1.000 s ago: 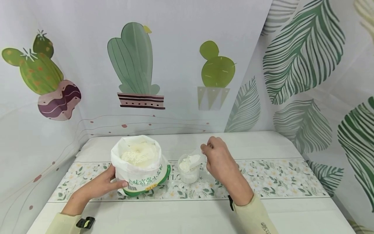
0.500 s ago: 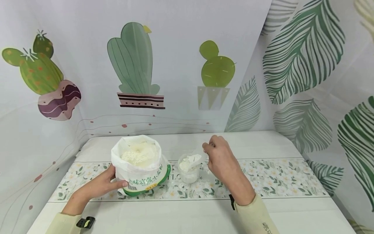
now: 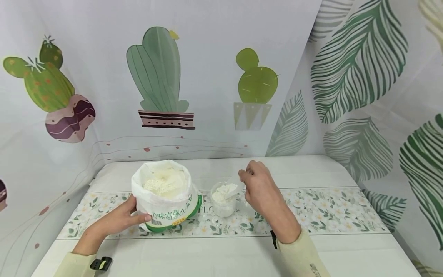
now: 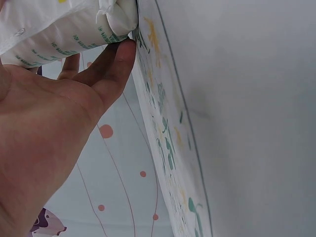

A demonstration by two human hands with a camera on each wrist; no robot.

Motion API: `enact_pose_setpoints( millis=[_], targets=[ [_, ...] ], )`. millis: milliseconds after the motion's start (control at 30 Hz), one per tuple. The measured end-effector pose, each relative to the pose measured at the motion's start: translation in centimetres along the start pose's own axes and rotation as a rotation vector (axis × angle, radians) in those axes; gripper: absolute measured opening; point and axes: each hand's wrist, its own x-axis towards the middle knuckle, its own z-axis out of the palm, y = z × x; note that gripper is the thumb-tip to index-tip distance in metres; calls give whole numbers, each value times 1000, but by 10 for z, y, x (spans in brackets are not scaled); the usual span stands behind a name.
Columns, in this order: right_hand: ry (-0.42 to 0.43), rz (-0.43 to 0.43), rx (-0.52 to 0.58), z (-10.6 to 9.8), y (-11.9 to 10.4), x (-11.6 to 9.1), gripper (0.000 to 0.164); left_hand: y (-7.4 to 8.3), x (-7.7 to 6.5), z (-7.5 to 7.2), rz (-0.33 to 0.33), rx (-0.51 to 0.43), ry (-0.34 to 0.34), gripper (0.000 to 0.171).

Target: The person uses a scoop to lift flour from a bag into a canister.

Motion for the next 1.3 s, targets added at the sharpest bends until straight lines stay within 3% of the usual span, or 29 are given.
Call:
enact_pose_setpoints(
  millis=[233, 633, 1300],
  targets=[
    [2, -4, 2, -1, -1, 1, 33, 0, 0, 0, 2, -14, 0, 111],
    [58, -90, -47, -7, -5, 3, 36, 1, 0, 1, -5, -1, 14, 114],
    [107, -94, -17, -14, -8, 5, 27, -1, -1, 0, -9, 9, 12, 113]
  ],
)
